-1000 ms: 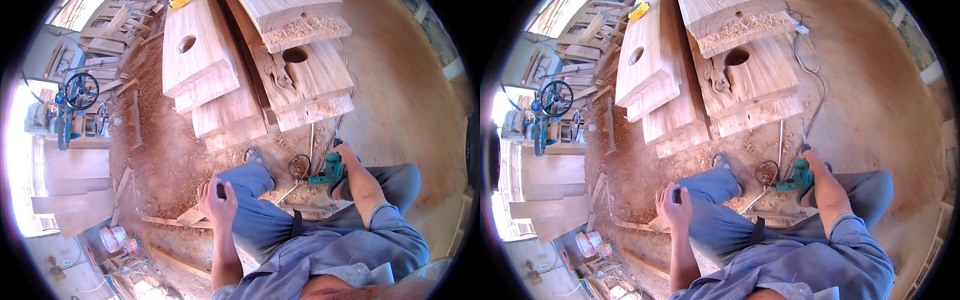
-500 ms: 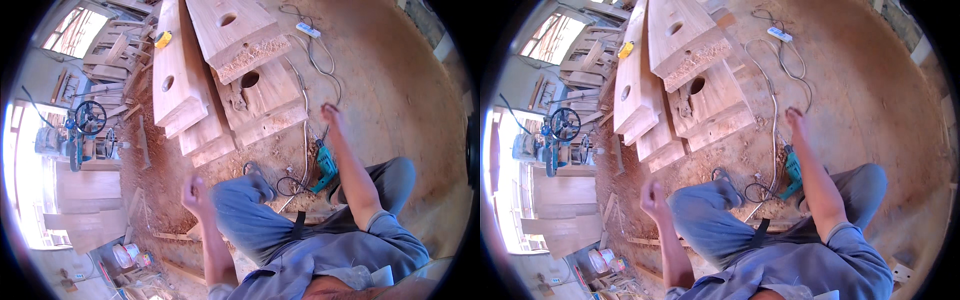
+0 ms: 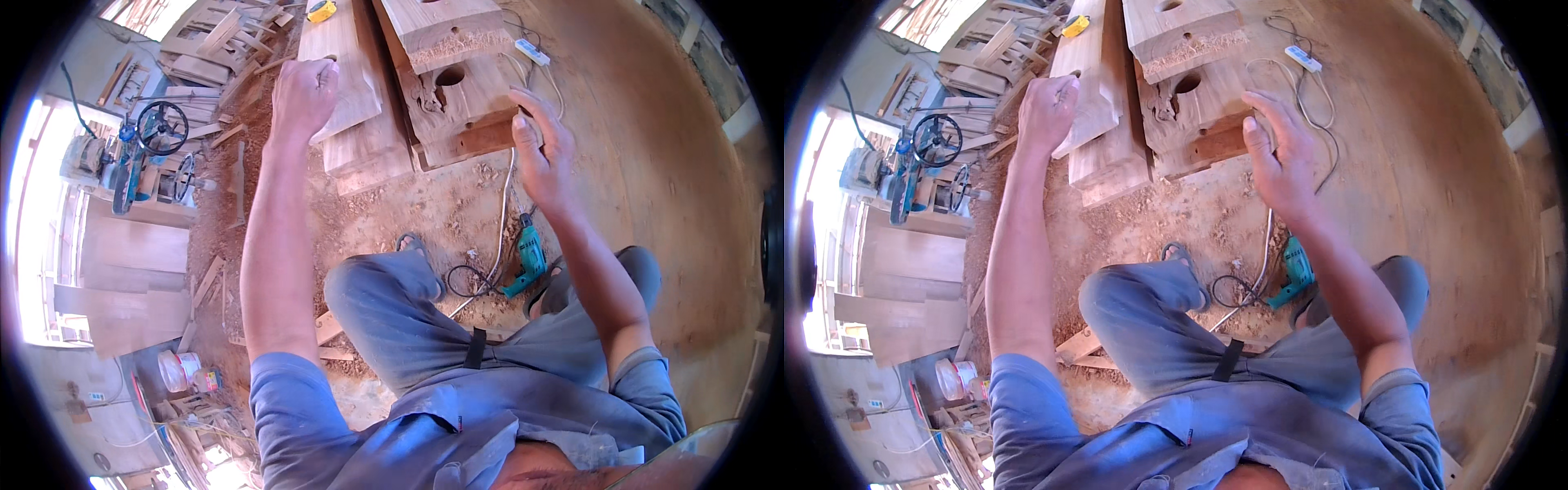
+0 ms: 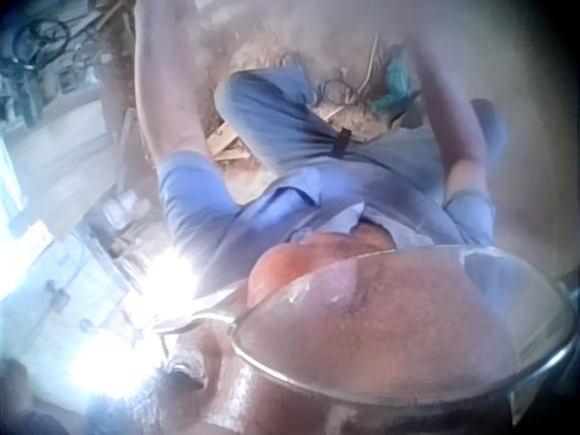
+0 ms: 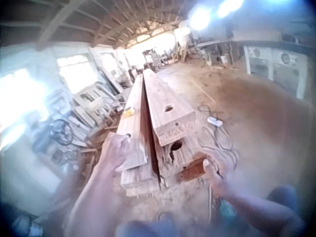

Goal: The person drills holes into wooden planks using a corded electric drill. They periodically lift and rotate the planks to inspect the holes and then resume drilling.

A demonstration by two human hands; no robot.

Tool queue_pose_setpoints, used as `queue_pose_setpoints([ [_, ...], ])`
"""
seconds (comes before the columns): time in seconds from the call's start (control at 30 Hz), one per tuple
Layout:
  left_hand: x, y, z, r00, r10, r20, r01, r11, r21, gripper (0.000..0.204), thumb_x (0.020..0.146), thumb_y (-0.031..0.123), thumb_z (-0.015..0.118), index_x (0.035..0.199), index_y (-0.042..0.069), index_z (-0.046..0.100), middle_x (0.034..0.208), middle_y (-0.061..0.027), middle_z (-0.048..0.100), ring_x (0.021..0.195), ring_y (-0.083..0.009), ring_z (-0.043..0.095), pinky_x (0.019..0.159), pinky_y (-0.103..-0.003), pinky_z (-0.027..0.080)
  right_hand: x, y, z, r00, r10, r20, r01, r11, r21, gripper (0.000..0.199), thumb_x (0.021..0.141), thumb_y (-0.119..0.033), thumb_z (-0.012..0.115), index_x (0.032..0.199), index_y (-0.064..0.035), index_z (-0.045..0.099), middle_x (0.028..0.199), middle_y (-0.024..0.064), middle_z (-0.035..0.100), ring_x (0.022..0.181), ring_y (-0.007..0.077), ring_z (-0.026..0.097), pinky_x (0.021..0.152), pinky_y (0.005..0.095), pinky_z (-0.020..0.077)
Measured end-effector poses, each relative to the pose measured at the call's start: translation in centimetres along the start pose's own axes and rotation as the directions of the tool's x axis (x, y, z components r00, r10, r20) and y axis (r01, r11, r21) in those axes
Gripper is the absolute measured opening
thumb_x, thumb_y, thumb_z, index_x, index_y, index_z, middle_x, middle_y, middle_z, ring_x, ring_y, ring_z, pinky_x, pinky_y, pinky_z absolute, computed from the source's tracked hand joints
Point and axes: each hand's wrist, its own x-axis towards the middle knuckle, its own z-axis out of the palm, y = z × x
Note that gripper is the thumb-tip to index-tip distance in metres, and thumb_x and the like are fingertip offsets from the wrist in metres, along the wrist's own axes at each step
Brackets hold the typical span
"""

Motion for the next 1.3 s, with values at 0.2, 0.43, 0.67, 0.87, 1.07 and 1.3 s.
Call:
queue_pose_setpoints([
  [0.2,0.0,-0.5,1.2,0.994,0.053,-0.097,-0.058,0.997,-0.056,0.03,0.101,0.025,0.06,0.116,0.006,0.076,0.111,-0.0175,0.072,0.112,-0.0346,0.064,0.099,-0.043,0.051,-0.2,0.8,3.2,0.986,0.055,-0.157,-0.039,0.993,0.108,0.029,0.103,-0.009,0.057,0.127,0.0025,0.068,0.125,0.015,0.069,0.115,0.0233,0.063,0.099,0.0328,0.0478],
  [0.43,-0.4,-1.0,1.7,0.994,0.048,-0.1,-0.077,0.948,-0.31,0.027,0.102,0.019,0.062,0.12,0.001,0.074,0.11,-0.0183,0.076,0.098,-0.0292,0.073,0.087,-0.037,0.056,0.2,1.0,5.6,0.934,0.166,-0.317,-0.12,0.98,0.157,0.028,0.105,-0.008,0.05,0.121,0.0038,0.07,0.128,0.0168,0.069,0.106,0.0129,0.062,0.088,0.0248,0.0446],
  [0.67,-0.9,-0.6,1.6,0.993,0.076,-0.092,-0.099,0.953,-0.288,0.028,0.104,0.017,0.062,0.124,0.0,0.072,0.107,-0.0171,0.076,0.093,-0.0214,0.07,0.086,-0.032,0.053,0.5,0.5,5.3,0.95,0.065,-0.306,-0.063,0.998,0.017,0.026,0.104,-0.008,0.05,0.114,0.0042,0.071,0.123,0.0163,0.071,0.09,0.0091,0.06,0.075,0.022,0.0434],
  [0.87,0.1,-0.6,1.7,0.999,0.003,-0.045,-0.015,0.964,-0.264,0.035,0.105,0.027,0.06,0.127,0.002,0.072,0.116,-0.0175,0.075,0.107,-0.0288,0.071,0.096,-0.037,0.053,3.0,3.1,8.1,0.908,-0.07,-0.412,0.094,0.995,0.038,0.015,0.097,-0.002,0.061,0.104,0.0,0.073,0.107,0.0155,0.073,0.095,0.0265,0.07,0.083,0.0332,0.0532],
  [1.07,1.6,7.1,-0.9,0.981,0.105,-0.166,-0.15,0.946,-0.289,0.042,0.103,0.033,0.06,0.131,0.003,0.069,0.135,-0.0191,0.066,0.129,-0.0309,0.06,0.111,-0.041,0.043,4.2,3.0,7.7,0.923,-0.097,-0.373,0.083,0.995,-0.052,0.017,0.089,0.001,0.064,0.102,-0.0028,0.074,0.097,0.0149,0.072,0.085,0.0299,0.071,0.076,0.0346,0.0557],
  [1.3,2.2,14.6,5.2,0.908,0.346,-0.235,-0.393,0.899,-0.195,0.039,0.095,0.021,0.066,0.128,0.0,0.066,0.123,-0.0176,0.063,0.117,-0.0383,0.056,0.102,-0.047,0.044,3.8,2.7,6.8,0.947,-0.053,-0.318,0.034,0.997,-0.067,0.022,0.086,0.005,0.062,0.102,-0.005,0.072,0.09,0.0149,0.07,0.081,0.0324,0.069,0.071,0.0362,0.0552],
])
